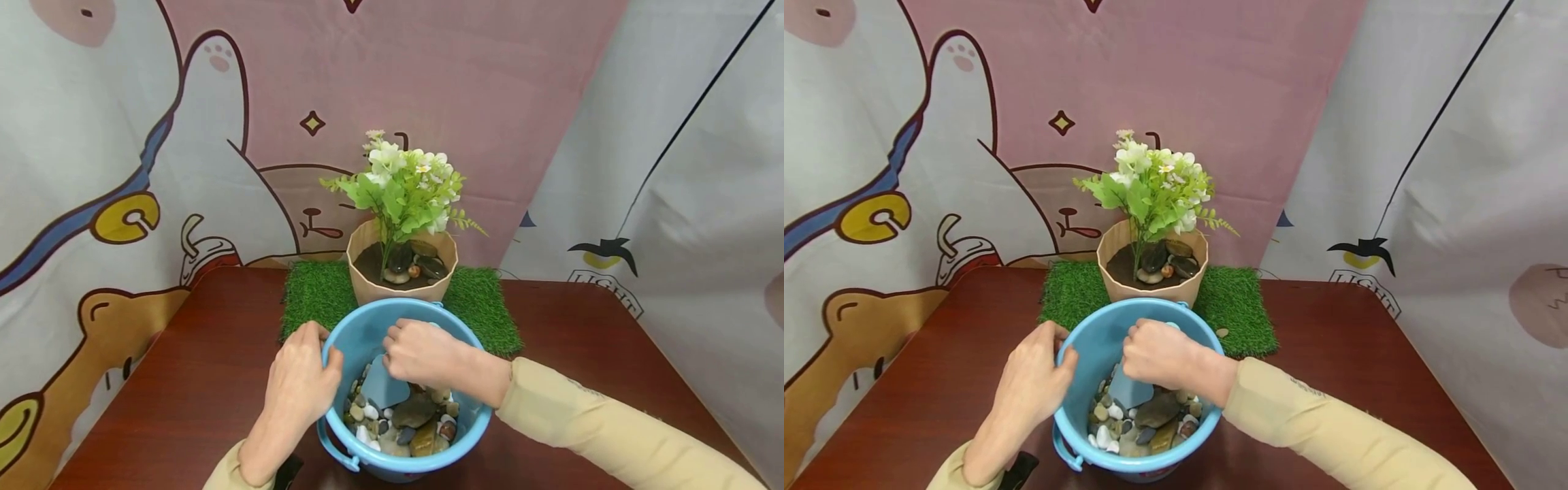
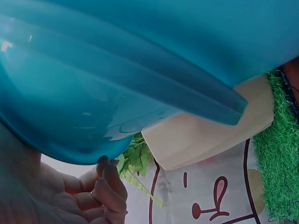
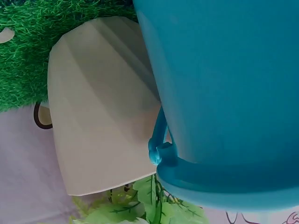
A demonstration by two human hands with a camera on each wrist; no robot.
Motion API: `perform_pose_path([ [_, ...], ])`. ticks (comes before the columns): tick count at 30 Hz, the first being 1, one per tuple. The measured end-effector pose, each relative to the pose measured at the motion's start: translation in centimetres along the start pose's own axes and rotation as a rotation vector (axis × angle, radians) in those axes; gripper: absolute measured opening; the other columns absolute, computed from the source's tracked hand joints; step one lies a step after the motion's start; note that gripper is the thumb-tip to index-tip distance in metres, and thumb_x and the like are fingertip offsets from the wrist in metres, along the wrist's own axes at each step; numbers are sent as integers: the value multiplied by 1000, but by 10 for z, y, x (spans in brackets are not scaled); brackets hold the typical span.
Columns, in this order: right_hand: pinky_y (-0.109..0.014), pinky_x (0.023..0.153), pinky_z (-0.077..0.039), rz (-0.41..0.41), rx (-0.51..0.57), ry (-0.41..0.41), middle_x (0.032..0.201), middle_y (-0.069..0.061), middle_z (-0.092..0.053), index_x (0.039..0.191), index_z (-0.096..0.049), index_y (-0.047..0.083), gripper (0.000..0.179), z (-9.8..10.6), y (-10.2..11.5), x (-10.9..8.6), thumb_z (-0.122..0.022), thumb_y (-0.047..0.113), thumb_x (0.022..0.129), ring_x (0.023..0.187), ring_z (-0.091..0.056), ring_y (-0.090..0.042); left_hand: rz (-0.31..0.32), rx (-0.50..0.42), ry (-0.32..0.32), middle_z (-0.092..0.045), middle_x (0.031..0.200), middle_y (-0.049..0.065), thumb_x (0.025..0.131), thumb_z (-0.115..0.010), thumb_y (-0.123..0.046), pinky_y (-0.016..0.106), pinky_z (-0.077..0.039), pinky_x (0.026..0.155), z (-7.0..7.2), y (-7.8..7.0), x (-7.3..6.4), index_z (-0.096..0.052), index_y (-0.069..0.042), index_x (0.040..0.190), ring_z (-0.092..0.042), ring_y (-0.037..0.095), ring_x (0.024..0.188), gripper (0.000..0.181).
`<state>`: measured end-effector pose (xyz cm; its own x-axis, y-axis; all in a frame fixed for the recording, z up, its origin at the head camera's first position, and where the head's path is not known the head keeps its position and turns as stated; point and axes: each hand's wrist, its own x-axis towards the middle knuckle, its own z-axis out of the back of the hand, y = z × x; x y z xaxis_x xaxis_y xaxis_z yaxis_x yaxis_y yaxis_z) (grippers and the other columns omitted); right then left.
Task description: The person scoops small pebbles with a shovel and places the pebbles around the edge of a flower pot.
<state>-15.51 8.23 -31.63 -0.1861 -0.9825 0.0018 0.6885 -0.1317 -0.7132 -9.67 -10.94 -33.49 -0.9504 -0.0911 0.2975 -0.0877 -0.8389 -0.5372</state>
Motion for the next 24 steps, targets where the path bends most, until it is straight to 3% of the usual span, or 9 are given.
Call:
perform_pose_path([
  [7,-25,55,-33,-29,70,49,61,8,-54,61,-57,23,24,0,2,-3,-63,20,85,55,-47,-12,7,-3,-2,-57,79,6,84,-56,-16,33,-43,59,0,0,1,-60,-3,95,-53,19,70,17],
  [13,-24,58,-34,5,4,-47,63,7,-54,63,-54,22,23,-5,5,-6,-59,21,86,57,-46,-11,6,3,-6,-56,78,6,83,-57,-16,33,-43,59,-1,0,1,-60,-3,95,-52,19,70,17],
  [18,-24,60,-35,15,54,-71,66,7,-54,68,-58,20,19,-12,2,-12,-59,20,87,58,-46,-12,8,-3,-1,-56,78,6,84,-57,-16,32,-43,59,-1,0,1,-60,-3,94,-52,19,69,17],
  [21,-24,60,-35,63,2,-123,65,7,-53,67,-56,20,21,-11,3,-12,-56,19,88,58,-44,-11,5,-3,-1,-56,77,5,84,-57,-16,32,-42,59,-1,0,1,-60,-3,94,-51,18,69,16],
  [24,-24,60,-34,146,-119,-190,64,7,-51,67,-54,21,24,-6,7,-7,-50,21,90,57,-41,-11,-1,-3,-4,-56,77,5,83,-57,-16,32,-42,58,-1,0,1,-59,-4,94,-51,18,68,16],
])
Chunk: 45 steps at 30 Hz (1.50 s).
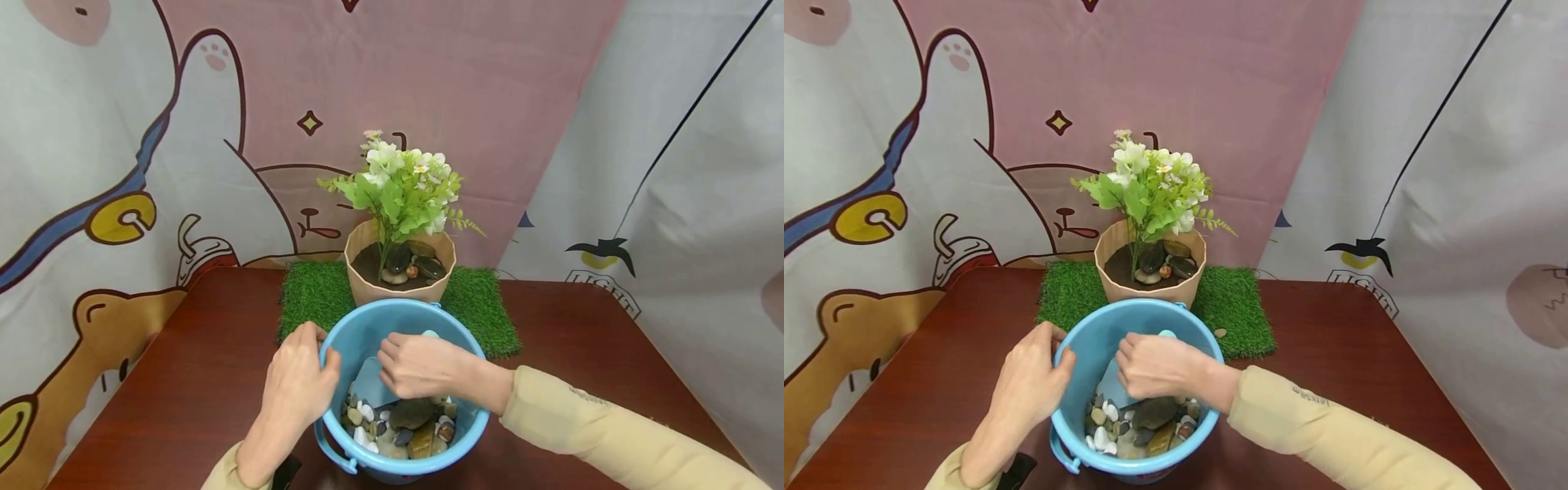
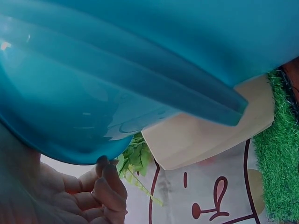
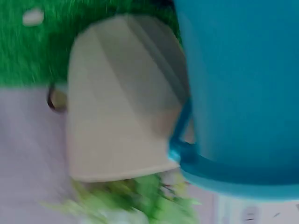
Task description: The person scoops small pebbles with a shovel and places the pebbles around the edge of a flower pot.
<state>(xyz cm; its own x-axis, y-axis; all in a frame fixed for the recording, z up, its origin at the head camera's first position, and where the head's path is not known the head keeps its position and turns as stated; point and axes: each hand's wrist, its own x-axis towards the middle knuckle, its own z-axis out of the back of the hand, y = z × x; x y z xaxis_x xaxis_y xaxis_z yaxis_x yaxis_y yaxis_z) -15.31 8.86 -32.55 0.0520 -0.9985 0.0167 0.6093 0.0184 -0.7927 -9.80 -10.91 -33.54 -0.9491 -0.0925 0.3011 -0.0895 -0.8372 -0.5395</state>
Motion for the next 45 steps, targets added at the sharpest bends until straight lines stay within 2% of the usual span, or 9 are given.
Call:
perform_pose_path([
  [2,-24,60,-33,48,-62,-24,64,7,-49,67,-54,22,24,4,1,5,-47,23,90,57,-39,-11,-2,-2,1,-55,77,6,84,-58,-16,31,-42,58,0,0,0,-59,-4,94,-51,18,67,16],
  [5,-24,61,-33,64,-73,-27,64,7,-50,68,-56,23,24,4,1,9,-46,24,90,57,-40,-11,0,-3,4,-55,78,5,84,-58,-16,31,-41,58,1,0,0,-59,-4,94,-50,17,67,16],
  [19,-23,64,-40,-50,216,35,69,7,-57,71,-60,21,20,-16,-7,-1,-56,22,91,63,-51,-11,3,-2,-5,-55,77,5,84,-57,-16,32,-42,59,1,1,-1,-59,-4,93,-50,18,68,15],
  [25,-24,67,-45,-69,336,95,73,7,-61,77,-64,21,4,-17,-12,-6,-64,19,81,67,-56,-11,0,-12,1,-54,76,5,84,-56,-16,31,-41,58,0,1,-1,-59,-4,93,-50,17,66,15],
  [27,-25,66,-45,-67,348,95,73,7,-61,77,-64,21,3,-17,-13,-7,-65,19,79,67,-57,-11,-1,-13,1,-55,76,5,84,-56,-15,30,-41,57,0,1,0,-59,-4,93,-50,17,66,16],
  [33,-23,66,-43,-41,297,54,72,7,-59,78,-64,20,11,-15,-14,-6,-59,21,88,66,-55,-11,-3,-12,-9,-54,76,5,83,-57,-15,31,-41,57,1,1,0,-59,-3,93,-50,17,67,15],
  [37,-24,68,-46,-51,371,89,75,6,-61,79,-64,21,1,-16,-15,-8,-65,19,80,69,-57,-11,3,-16,4,-54,76,5,84,-56,-15,31,-41,58,1,1,0,-59,-4,93,-49,17,67,16],
  [40,-24,68,-46,-61,437,117,77,7,-62,81,-65,22,9,-17,-18,-10,-69,22,73,70,-57,-11,1,-16,5,-55,77,5,84,-55,-15,31,-41,58,0,1,-1,-59,-4,93,-50,17,67,15],
  [45,-23,67,-44,-75,502,84,75,8,-59,80,-63,24,13,-16,-19,-10,-71,24,70,68,-53,-10,1,-9,-1,-55,77,4,84,-56,-16,32,-42,59,0,0,0,-59,-4,93,-51,18,68,15],
])
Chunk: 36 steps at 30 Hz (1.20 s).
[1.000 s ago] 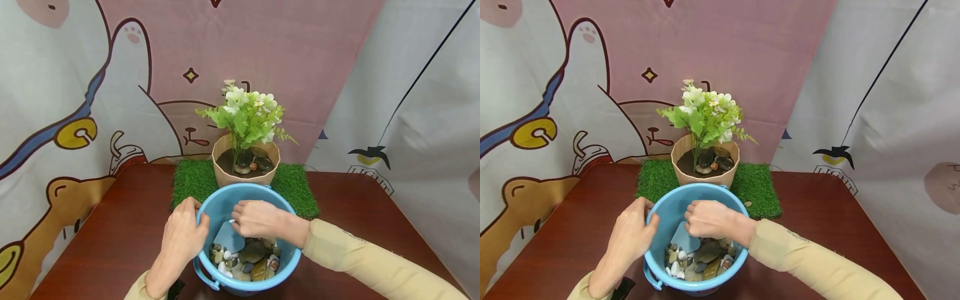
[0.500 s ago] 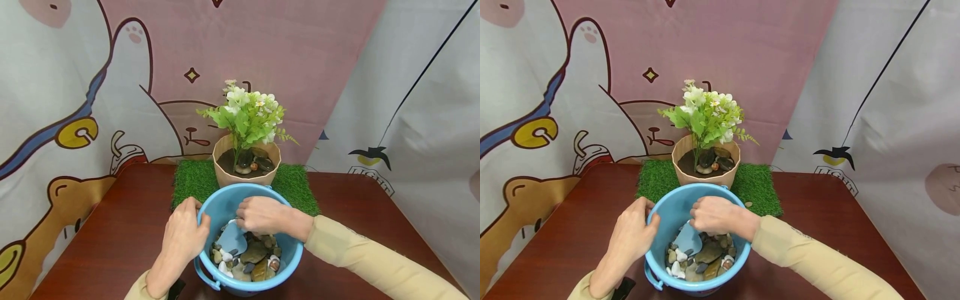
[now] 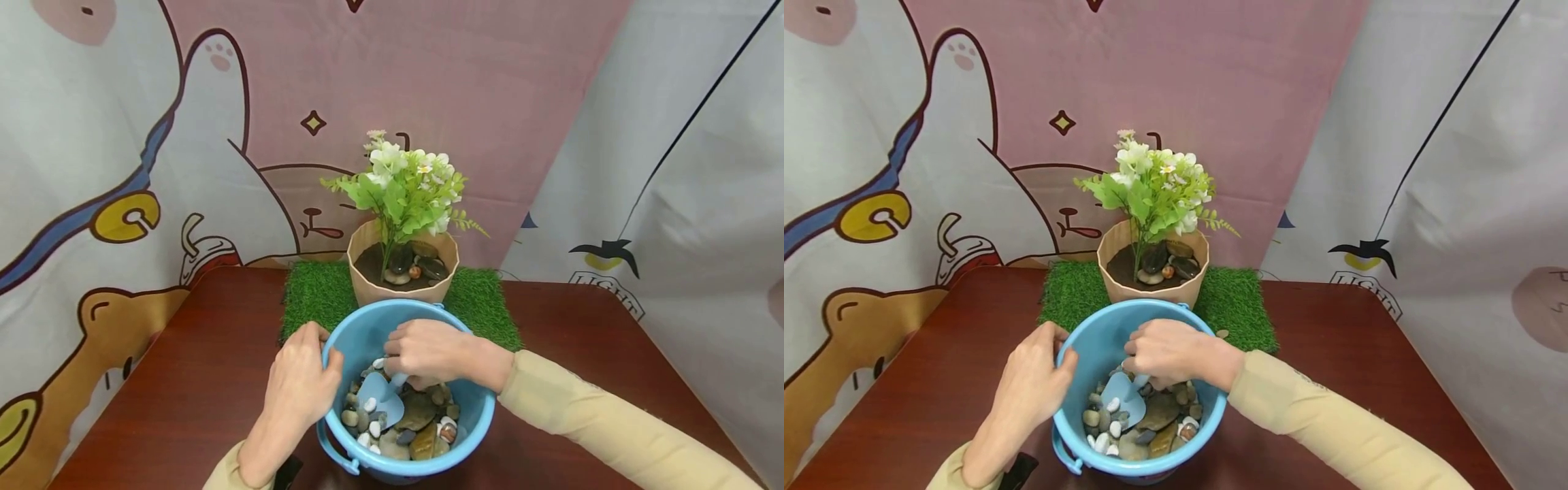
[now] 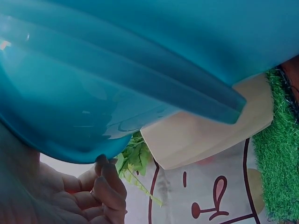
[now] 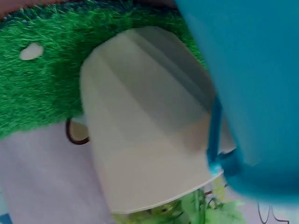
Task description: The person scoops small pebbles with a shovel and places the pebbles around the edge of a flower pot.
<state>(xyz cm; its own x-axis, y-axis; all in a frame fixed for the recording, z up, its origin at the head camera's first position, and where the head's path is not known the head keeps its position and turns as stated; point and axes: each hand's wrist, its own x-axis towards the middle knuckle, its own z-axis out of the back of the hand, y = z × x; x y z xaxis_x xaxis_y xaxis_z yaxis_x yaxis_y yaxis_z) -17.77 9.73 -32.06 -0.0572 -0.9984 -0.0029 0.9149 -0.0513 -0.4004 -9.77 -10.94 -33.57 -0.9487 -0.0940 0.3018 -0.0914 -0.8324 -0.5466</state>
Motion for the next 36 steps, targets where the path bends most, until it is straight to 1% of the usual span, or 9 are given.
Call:
perform_pose_path([
  [2,-23,65,-43,-6,27,-13,75,9,-59,80,-63,24,13,-1,1,1,-71,21,70,67,-52,-9,4,0,5,-55,77,4,84,-56,-16,32,-42,59,0,0,0,-59,-4,93,-51,17,69,15],
  [7,-22,62,-42,-48,110,-6,75,9,-58,82,-65,26,17,-4,-1,1,-73,21,68,64,-49,-9,14,-4,12,-54,77,4,84,-56,-17,32,-42,60,0,0,0,-59,-5,94,-51,17,69,15],
  [13,-22,62,-42,-86,179,-25,75,10,-56,82,-63,25,21,-6,-7,-4,-77,24,65,64,-48,-8,8,-10,3,-54,77,4,84,-56,-16,31,-42,59,0,-1,0,-59,-4,93,-51,17,69,15],
  [18,-20,61,-40,-117,215,-51,74,10,-55,80,-62,24,19,-5,-11,-9,-75,23,66,63,-47,-7,10,-12,-1,-54,76,4,84,-55,-15,31,-41,59,0,0,0,-60,-4,93,-51,17,69,15],
  [24,-21,62,-42,-152,241,-83,75,10,-56,82,-64,25,22,1,-13,-15,-77,25,64,67,-49,-6,-9,-9,-22,-55,76,3,83,-56,-15,33,-43,60,0,1,0,-59,-6,90,-52,18,70,13],
  [31,-19,59,-37,-167,278,-122,72,10,-54,79,-62,25,19,8,-15,-24,-77,21,67,65,-44,-4,-14,-12,-31,-56,76,3,82,-56,-15,34,-44,60,-1,1,0,-60,-5,90,-53,18,71,13],
  [36,-20,60,-41,-179,292,-162,73,10,-56,79,-62,24,20,13,-18,-30,-78,21,67,66,-46,-3,-11,-6,-29,-55,76,4,82,-56,-15,34,-44,61,-1,2,0,-60,-5,91,-53,19,71,14],
])
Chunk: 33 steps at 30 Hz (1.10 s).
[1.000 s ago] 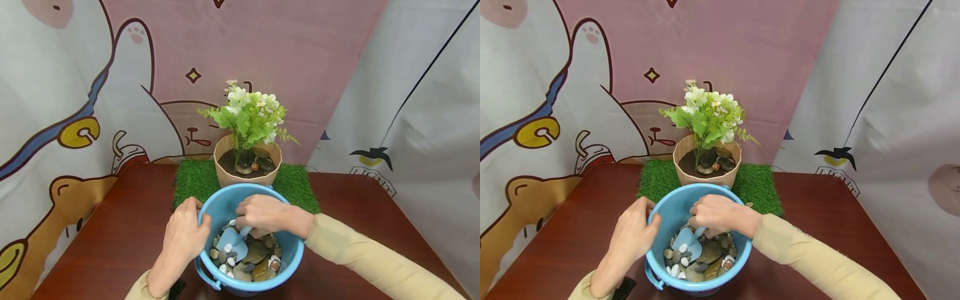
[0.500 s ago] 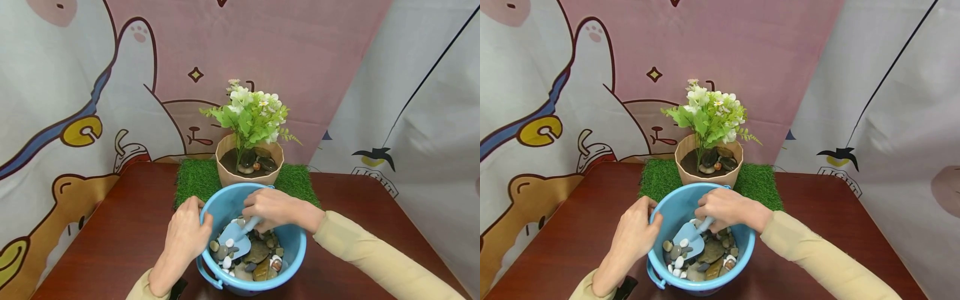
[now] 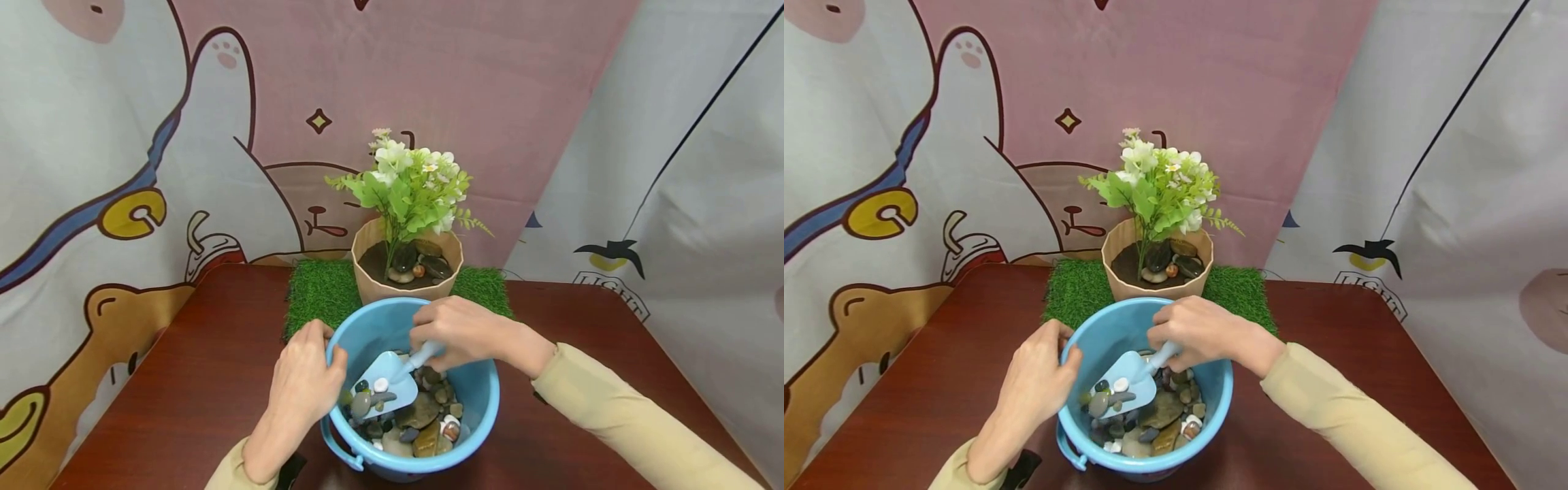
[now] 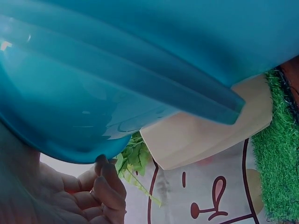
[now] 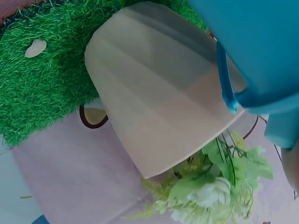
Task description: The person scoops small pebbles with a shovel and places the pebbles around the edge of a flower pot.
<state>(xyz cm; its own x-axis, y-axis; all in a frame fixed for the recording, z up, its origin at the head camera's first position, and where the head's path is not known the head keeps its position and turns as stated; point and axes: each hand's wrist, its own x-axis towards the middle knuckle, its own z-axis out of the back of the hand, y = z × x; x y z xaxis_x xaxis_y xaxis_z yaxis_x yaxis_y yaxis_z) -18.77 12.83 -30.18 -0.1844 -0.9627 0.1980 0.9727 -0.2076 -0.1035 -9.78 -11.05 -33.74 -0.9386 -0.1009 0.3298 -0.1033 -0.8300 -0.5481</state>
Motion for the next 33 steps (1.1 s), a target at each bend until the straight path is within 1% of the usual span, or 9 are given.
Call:
perform_pose_path([
  [5,-20,59,-41,-12,10,-43,74,9,-57,80,-62,23,22,8,-1,-5,-79,21,66,65,-45,-3,0,-2,3,-55,76,4,82,-57,-15,32,-43,60,0,0,0,-60,-4,91,-52,18,70,14],
  [15,-20,60,-44,-73,26,-60,78,8,-60,80,-64,23,22,20,-2,-14,-81,23,67,66,-49,-2,3,-3,8,-55,75,3,82,-56,-14,32,-42,59,0,-1,0,-60,-4,92,-51,18,69,15],
  [22,-18,58,-41,-115,42,-81,77,7,-60,80,-64,23,22,27,-7,-24,-81,19,67,63,-44,-1,7,-3,11,-55,76,3,83,-57,-15,32,-42,59,0,0,0,-60,-5,92,-52,17,69,14],
  [29,-19,58,-42,-155,25,-113,79,8,-61,81,-65,22,23,33,-13,-37,-81,18,65,64,-47,-2,10,2,17,-54,75,3,83,-57,-16,32,-42,59,0,0,0,-60,-5,92,-52,17,69,15],
  [33,-19,57,-42,-197,18,-122,78,8,-61,80,-65,22,23,38,-18,-44,-82,18,64,63,-47,-1,15,3,23,-55,76,3,83,-57,-15,32,-43,59,0,-1,0,-60,-4,93,-52,18,69,16],
])
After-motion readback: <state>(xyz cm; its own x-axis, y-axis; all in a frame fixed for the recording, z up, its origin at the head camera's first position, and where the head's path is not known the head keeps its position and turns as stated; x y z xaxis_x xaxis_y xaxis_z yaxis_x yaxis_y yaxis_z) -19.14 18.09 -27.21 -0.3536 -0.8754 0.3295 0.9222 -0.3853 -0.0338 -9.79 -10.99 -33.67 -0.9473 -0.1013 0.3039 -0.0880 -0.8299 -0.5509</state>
